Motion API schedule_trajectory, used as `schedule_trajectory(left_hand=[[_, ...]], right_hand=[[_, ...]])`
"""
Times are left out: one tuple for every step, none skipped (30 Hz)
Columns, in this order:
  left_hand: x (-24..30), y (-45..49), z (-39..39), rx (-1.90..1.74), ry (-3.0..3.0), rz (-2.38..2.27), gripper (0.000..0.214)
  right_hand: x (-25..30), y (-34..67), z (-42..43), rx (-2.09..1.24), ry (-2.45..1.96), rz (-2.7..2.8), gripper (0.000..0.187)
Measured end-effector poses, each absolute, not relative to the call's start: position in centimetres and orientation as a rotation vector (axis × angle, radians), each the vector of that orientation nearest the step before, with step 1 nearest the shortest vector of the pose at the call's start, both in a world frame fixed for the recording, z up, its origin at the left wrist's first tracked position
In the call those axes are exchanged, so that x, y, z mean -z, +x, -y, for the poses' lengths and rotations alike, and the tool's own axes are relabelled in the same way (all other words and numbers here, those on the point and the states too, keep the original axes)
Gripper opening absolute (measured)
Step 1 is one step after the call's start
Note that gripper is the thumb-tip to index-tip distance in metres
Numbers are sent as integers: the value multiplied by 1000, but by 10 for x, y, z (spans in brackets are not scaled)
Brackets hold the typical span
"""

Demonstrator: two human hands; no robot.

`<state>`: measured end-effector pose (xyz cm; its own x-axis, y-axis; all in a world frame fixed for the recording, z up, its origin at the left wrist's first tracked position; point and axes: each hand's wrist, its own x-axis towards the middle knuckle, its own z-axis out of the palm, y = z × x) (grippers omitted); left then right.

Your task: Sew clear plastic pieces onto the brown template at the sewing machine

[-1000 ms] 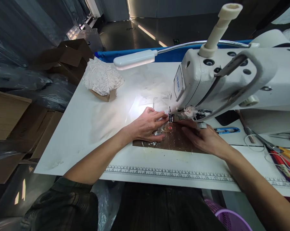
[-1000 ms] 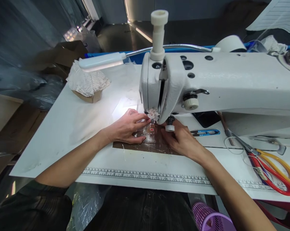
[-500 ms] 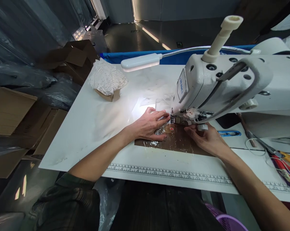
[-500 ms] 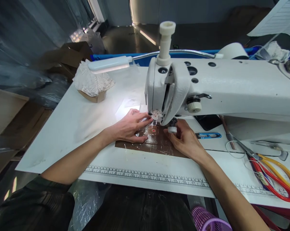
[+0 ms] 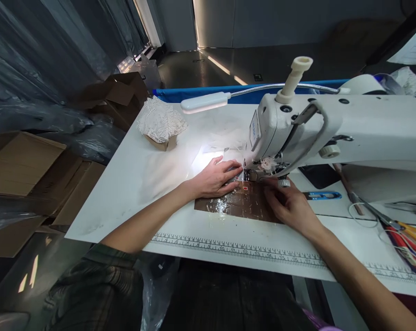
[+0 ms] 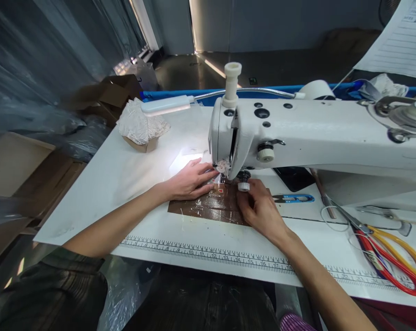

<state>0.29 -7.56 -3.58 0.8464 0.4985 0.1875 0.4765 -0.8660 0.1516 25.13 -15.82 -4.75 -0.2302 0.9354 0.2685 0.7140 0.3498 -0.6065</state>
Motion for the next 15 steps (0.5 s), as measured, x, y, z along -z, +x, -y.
schedule_trajectory(left_hand=[[35, 3, 73, -326, 2921, -773, 40], [34, 2, 70, -313, 2915, -772, 39], [32, 2, 67, -296, 2904, -771, 38], [29, 1, 63, -275, 2886, -763, 36], [26, 1, 59, -255, 2865, -747, 35], [22, 1, 54, -242, 2839, -731, 33], [17, 2, 49, -241, 2806, -737, 30], [13, 3, 43, -249, 2772, -769, 28], [8, 5, 36, -266, 2742, -828, 27], [4, 7, 27, -290, 2698, -943, 27], [1, 8, 18, -301, 2681, -1047, 27], [-1, 10, 9, -311, 2655, -1163, 28], [-3, 11, -2, -320, 2619, -1274, 30], [-3, 12, -12, -329, 2587, -1360, 34], [-3, 12, -22, -340, 2544, -1440, 39]], right_hand=[[46, 249, 163, -465, -1397, 2084, 29], [44, 248, 170, -437, -1364, 2149, 34], [44, 247, 177, -407, -1322, 2213, 39], [44, 247, 185, -380, -1263, 2288, 42], [45, 247, 193, -356, -1195, 2374, 42], [47, 249, 201, -338, -1110, 2475, 43], [50, 250, 207, -305, -1050, 2531, 43], [54, 252, 212, -255, -1016, 2545, 44], [59, 254, 215, -199, -1004, 2535, 45], [63, 256, 216, -130, -977, 2514, 46], [68, 258, 215, -68, -946, 2507, 48], [72, 259, 212, 5, -885, 2486, 47], [75, 260, 208, 83, -827, 2451, 44], [78, 261, 203, 157, -775, 2434, 42], [80, 263, 198, 225, -728, 2421, 40]])
